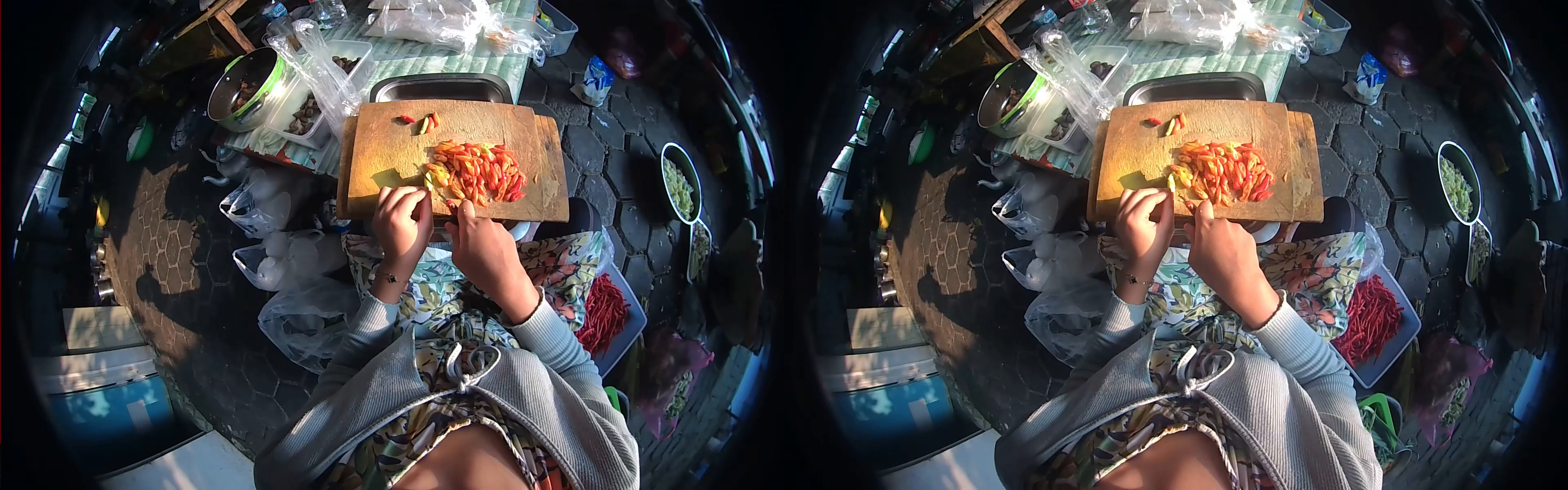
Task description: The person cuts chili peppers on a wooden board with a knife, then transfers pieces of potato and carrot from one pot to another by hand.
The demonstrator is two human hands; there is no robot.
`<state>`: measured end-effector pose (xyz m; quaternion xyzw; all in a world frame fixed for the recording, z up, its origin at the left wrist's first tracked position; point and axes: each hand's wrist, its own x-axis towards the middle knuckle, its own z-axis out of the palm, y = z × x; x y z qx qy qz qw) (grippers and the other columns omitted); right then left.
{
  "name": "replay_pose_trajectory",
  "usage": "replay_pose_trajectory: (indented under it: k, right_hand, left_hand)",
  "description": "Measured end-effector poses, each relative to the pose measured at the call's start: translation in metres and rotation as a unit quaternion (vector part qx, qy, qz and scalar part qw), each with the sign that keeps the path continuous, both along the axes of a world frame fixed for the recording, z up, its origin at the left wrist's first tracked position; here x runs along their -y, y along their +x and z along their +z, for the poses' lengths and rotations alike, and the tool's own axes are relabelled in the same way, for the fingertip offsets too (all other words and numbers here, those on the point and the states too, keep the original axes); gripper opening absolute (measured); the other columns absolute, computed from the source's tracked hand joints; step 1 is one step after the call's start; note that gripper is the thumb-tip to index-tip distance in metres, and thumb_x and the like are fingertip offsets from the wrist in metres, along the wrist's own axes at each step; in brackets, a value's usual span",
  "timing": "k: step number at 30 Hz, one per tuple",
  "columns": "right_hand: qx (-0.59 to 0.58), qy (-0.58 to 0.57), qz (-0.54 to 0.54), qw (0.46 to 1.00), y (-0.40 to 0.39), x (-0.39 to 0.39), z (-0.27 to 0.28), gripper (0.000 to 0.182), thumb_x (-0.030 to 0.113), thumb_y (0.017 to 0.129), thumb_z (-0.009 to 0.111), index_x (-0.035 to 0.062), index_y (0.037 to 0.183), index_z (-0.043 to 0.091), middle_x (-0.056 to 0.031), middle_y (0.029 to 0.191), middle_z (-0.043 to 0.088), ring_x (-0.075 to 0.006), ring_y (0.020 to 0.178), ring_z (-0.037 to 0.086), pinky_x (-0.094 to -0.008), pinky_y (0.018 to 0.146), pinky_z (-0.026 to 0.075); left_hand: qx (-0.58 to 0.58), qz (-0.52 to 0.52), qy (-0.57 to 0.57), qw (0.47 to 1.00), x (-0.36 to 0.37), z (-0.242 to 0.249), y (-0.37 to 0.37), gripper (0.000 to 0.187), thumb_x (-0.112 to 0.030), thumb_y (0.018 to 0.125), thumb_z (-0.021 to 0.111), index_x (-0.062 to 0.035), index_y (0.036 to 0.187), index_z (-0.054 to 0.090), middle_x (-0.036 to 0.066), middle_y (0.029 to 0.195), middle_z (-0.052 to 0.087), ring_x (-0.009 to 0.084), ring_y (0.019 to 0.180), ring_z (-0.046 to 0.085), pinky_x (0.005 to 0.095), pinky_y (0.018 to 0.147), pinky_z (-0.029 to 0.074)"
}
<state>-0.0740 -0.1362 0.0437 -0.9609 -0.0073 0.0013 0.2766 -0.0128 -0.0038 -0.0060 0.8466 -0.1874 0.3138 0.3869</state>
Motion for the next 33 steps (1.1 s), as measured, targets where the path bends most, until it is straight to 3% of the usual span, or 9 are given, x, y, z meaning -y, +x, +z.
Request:
replay_pose_trajectory:
  k: [5,17,24,25,28,30,31,33]
  right_hand:
    - [-0.008,-0.001,-0.005,1.000,0.001,-0.002,-0.004,0.025,0.020,0.088,0.053,-0.0043,0.093,0.048,-0.0205,0.057,0.059,-0.0364,0.054,0.062,-0.0437,0.047,0.050]
    - [-0.107,0.039,0.018,0.993,-0.027,0.030,0.009,0.025,0.020,0.089,0.052,-0.0038,0.093,0.045,-0.0256,0.066,0.060,-0.0432,0.063,0.060,-0.0512,0.056,0.047]
    - [-0.060,0.067,0.022,0.996,-0.026,0.031,0.017,0.024,0.020,0.090,0.052,-0.0021,0.093,0.044,-0.0262,0.061,0.056,-0.0458,0.062,0.057,-0.0532,0.054,0.043]
    - [-0.053,0.054,0.034,0.997,-0.023,0.028,0.014,0.023,0.019,0.088,0.053,-0.0028,0.090,0.045,-0.0237,0.059,0.057,-0.0425,0.058,0.059,-0.0507,0.053,0.046]
    - [-0.031,0.061,0.060,0.996,-0.019,0.020,-0.002,0.024,0.020,0.088,0.052,-0.0035,0.090,0.046,-0.0236,0.059,0.058,-0.0425,0.058,0.059,-0.0505,0.053,0.047]
    - [-0.032,0.057,0.057,0.996,-0.016,0.021,-0.006,0.025,0.020,0.088,0.052,-0.0040,0.091,0.047,-0.0236,0.060,0.058,-0.0420,0.057,0.059,-0.0505,0.052,0.047]
    - [-0.041,0.054,0.038,0.997,-0.014,0.023,-0.005,0.026,0.021,0.088,0.052,-0.0043,0.092,0.047,-0.0236,0.060,0.058,-0.0415,0.057,0.059,-0.0501,0.052,0.047]
    - [-0.043,0.036,0.011,0.998,-0.012,0.026,-0.001,0.027,0.021,0.088,0.052,-0.0048,0.093,0.047,-0.0234,0.060,0.059,-0.0405,0.057,0.060,-0.0492,0.050,0.047]
  left_hand:
    - [0.006,-0.012,0.008,1.000,-0.002,-0.003,0.003,0.005,-0.002,0.072,0.068,-0.0032,0.076,0.065,0.007,0.077,0.064,0.0266,0.069,0.058,0.0345,0.062,0.047]
    - [-0.007,-0.018,-0.004,1.000,-0.003,-0.003,0.004,0.005,-0.004,0.073,0.070,-0.0033,0.076,0.066,0.008,0.078,0.066,0.0256,0.070,0.060,0.0338,0.064,0.047]
    - [-0.078,-0.015,-0.076,0.994,-0.018,0.011,0.022,0.008,-0.006,0.075,0.071,-0.0017,0.080,0.067,0.010,0.078,0.065,0.0249,0.071,0.060,0.0326,0.065,0.046]
    - [-0.081,-0.020,-0.050,0.995,-0.021,0.015,0.033,0.009,-0.007,0.075,0.071,-0.0020,0.080,0.067,0.010,0.079,0.065,0.0250,0.071,0.060,0.0325,0.065,0.046]
    - [-0.151,-0.031,0.030,0.988,-0.012,0.039,0.061,0.011,-0.011,0.073,0.071,-0.0042,0.081,0.067,0.011,0.078,0.064,0.0273,0.075,0.061,0.0331,0.066,0.047]
    - [-0.103,-0.048,0.089,0.990,-0.003,0.042,0.080,0.012,-0.011,0.071,0.071,-0.0045,0.080,0.066,0.012,0.079,0.064,0.0308,0.075,0.061,0.0364,0.070,0.047]
    - [-0.047,-0.072,0.051,0.995,0.002,0.030,0.098,0.011,-0.011,0.070,0.071,-0.0045,0.077,0.066,0.013,0.079,0.065,0.0328,0.077,0.060,0.0392,0.073,0.047]
    - [-0.066,-0.074,0.088,0.991,0.003,0.018,0.114,0.009,-0.011,0.070,0.071,-0.0049,0.075,0.067,0.013,0.078,0.065,0.0325,0.076,0.060,0.0394,0.072,0.047]
